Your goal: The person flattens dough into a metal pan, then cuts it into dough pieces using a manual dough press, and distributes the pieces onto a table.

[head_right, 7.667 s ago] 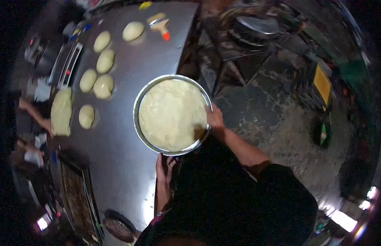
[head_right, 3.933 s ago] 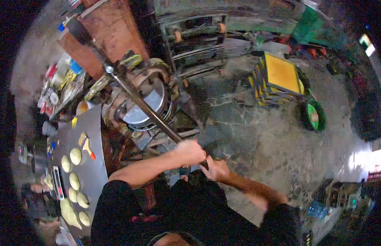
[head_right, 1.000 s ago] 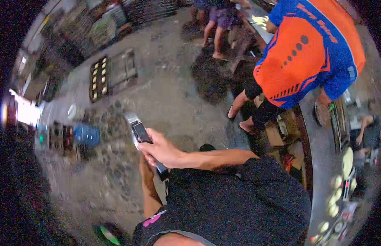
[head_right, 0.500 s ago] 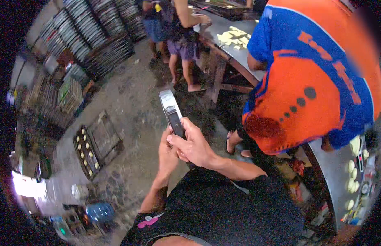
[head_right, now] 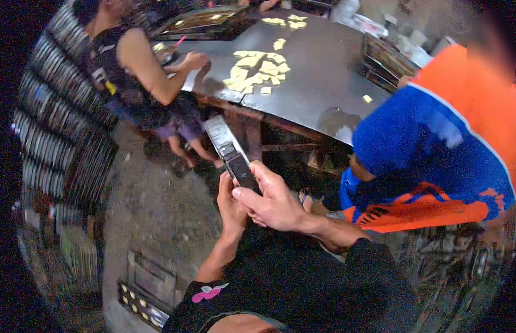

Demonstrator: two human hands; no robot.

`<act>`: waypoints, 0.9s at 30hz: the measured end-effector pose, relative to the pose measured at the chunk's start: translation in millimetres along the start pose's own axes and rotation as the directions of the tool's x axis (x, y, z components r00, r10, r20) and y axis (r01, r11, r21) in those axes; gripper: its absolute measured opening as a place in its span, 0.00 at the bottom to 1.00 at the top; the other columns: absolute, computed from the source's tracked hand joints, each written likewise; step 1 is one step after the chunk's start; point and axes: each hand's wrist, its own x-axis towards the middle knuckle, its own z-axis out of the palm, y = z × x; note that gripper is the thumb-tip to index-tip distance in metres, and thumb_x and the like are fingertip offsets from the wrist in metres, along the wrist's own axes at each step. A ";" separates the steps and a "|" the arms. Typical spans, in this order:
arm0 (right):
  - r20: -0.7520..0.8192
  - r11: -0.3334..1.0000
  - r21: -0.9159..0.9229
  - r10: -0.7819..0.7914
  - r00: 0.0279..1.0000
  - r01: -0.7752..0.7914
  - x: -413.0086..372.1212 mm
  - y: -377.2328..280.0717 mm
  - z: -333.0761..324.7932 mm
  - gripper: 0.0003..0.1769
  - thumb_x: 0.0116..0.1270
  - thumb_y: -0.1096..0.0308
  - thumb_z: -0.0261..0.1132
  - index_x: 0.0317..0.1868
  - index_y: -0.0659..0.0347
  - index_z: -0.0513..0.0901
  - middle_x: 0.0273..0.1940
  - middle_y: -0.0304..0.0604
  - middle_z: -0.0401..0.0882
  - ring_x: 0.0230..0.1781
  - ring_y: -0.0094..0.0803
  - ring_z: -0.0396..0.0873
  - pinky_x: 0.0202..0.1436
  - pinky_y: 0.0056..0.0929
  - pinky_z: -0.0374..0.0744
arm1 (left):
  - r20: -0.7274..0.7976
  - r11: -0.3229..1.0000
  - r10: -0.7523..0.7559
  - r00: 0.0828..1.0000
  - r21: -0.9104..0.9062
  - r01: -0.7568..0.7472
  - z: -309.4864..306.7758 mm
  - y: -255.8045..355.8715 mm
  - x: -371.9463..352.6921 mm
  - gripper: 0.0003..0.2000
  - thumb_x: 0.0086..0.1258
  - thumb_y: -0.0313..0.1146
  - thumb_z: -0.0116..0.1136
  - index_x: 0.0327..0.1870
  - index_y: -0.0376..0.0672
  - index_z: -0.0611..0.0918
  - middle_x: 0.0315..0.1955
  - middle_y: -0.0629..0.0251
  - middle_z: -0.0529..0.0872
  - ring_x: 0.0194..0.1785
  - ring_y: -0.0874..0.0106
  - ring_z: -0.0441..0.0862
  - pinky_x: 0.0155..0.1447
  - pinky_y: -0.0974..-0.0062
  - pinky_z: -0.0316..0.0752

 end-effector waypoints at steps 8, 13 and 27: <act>-0.506 0.978 -0.171 -0.193 0.841 0.121 102.3 -42.7 -11.9 0.08 0.73 0.69 0.56 0.48 0.63 0.70 0.23 0.31 0.67 0.16 0.14 0.63 0.17 0.16 0.63 | 0.285 0.918 0.136 0.949 -0.397 -0.012 33.5 -30.3 196.6 0.25 0.64 0.22 0.50 0.64 0.34 0.63 0.49 0.55 0.75 0.54 0.69 0.74 0.60 0.71 0.69; -0.562 0.721 -0.688 -0.455 0.691 -0.085 174.9 -31.9 -82.6 0.10 0.71 0.68 0.58 0.44 0.68 0.72 0.23 0.43 0.77 0.23 0.26 0.77 0.26 0.28 0.74 | 0.596 0.741 -0.141 0.791 -0.466 0.483 87.8 -49.7 296.1 0.11 0.67 0.26 0.48 0.49 0.40 0.68 0.37 0.65 0.78 0.38 0.74 0.78 0.41 0.72 0.75; -0.426 0.379 -0.874 -0.297 0.854 -0.304 250.6 82.9 -218.1 0.14 0.67 0.67 0.60 0.51 0.61 0.72 0.29 0.63 0.79 0.34 0.63 0.78 0.34 0.52 0.74 | 0.736 0.724 -0.263 0.624 -0.277 0.632 156.1 -299.4 305.2 0.08 0.67 0.34 0.52 0.38 0.40 0.78 0.29 0.68 0.80 0.31 0.71 0.77 0.37 0.69 0.75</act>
